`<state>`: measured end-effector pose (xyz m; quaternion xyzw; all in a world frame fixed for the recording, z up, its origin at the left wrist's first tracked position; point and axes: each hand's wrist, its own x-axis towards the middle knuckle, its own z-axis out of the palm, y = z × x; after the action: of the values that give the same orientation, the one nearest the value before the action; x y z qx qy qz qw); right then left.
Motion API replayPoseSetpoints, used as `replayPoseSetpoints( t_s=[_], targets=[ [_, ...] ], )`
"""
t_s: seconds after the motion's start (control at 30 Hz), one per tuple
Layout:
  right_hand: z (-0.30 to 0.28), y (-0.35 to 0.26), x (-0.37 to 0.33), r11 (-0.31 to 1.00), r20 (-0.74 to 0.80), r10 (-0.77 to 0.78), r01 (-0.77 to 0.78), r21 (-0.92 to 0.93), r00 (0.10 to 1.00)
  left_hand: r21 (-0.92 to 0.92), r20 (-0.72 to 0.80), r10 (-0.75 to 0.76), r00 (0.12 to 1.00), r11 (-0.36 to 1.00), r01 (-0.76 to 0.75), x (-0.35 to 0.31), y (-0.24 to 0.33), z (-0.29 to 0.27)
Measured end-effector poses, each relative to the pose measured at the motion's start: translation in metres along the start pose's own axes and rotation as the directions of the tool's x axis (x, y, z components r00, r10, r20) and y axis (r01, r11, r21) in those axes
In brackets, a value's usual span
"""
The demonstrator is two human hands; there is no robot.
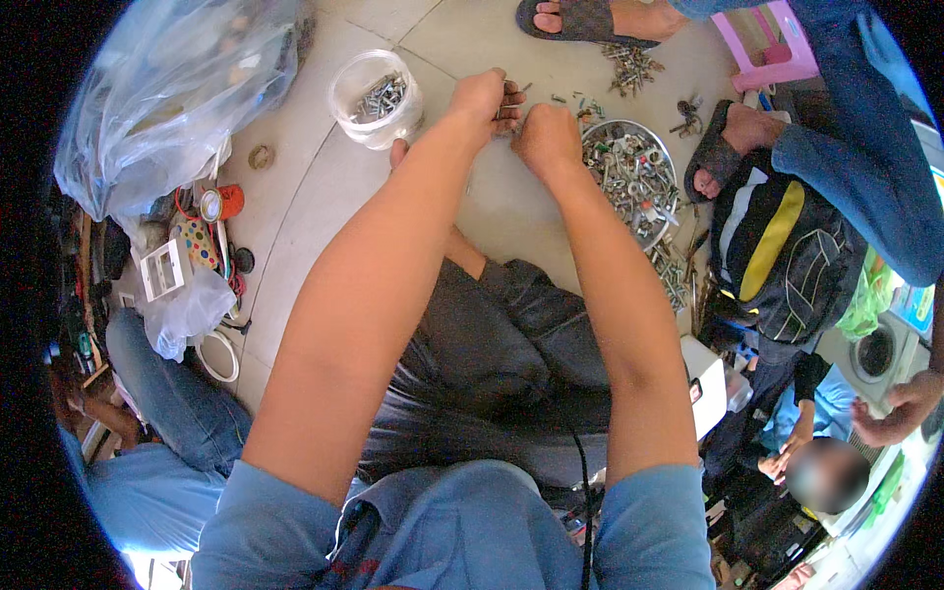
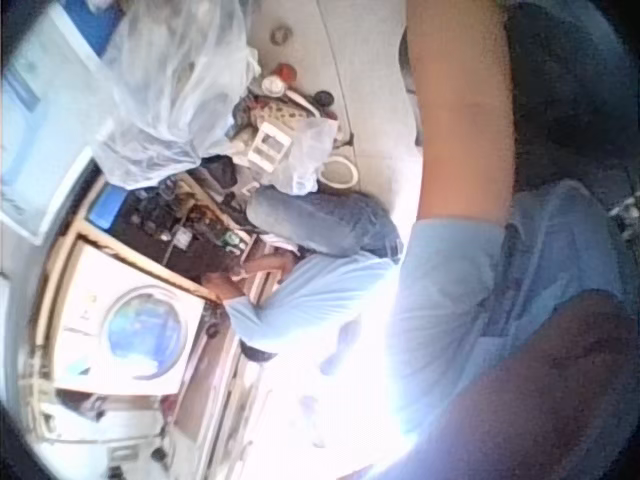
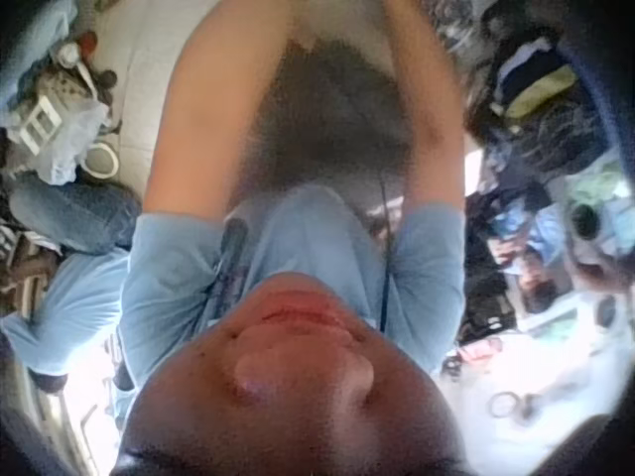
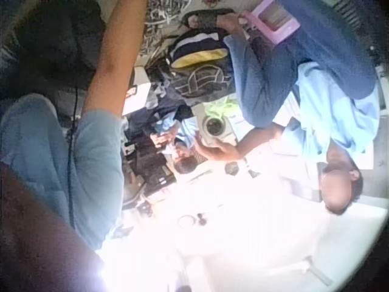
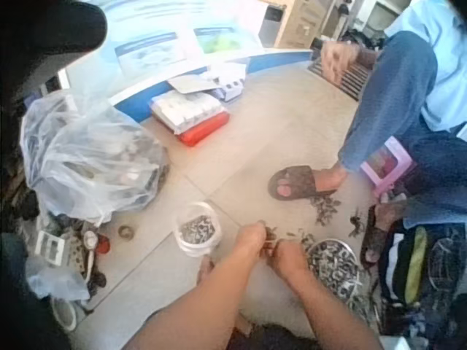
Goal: The person sits on the floor and sorts small metal screws from a pile into a clear plastic container. They pick up screws one by one or in small handfuls and place them into the container.
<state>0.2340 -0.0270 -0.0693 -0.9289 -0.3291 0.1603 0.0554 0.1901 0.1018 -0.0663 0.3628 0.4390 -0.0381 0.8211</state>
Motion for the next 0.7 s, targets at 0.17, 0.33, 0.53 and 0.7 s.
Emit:
replayPoseSetpoints(
  t_s=[0.17,0.33,0.53,0.7],
  targets=[
    [-0.072,-0.002,-0.02,0.853,0.012,0.022,-0.025,0.522,1.0,-0.022,-0.017,0.043,0.999,0.999,-0.043,-0.009,-0.002,0.008],
    [-0.103,0.001,-0.022,0.653,0.06,-0.066,-0.003,0.757,0.996,-0.418,0.218,-0.034,0.975,0.9,0.125,-0.031,-0.013,0.025],
    [-0.142,-0.017,-0.094,0.545,-0.1,-0.15,0.166,0.822,0.984,-0.63,0.293,0.081,0.953,0.766,0.129,-0.116,-0.016,0.039],
    [-0.153,-0.024,-0.147,0.503,-0.055,-0.069,0.082,0.86,0.996,-0.704,0.278,0.034,0.96,0.687,0.18,-0.179,-0.025,0.041]
  ],
)
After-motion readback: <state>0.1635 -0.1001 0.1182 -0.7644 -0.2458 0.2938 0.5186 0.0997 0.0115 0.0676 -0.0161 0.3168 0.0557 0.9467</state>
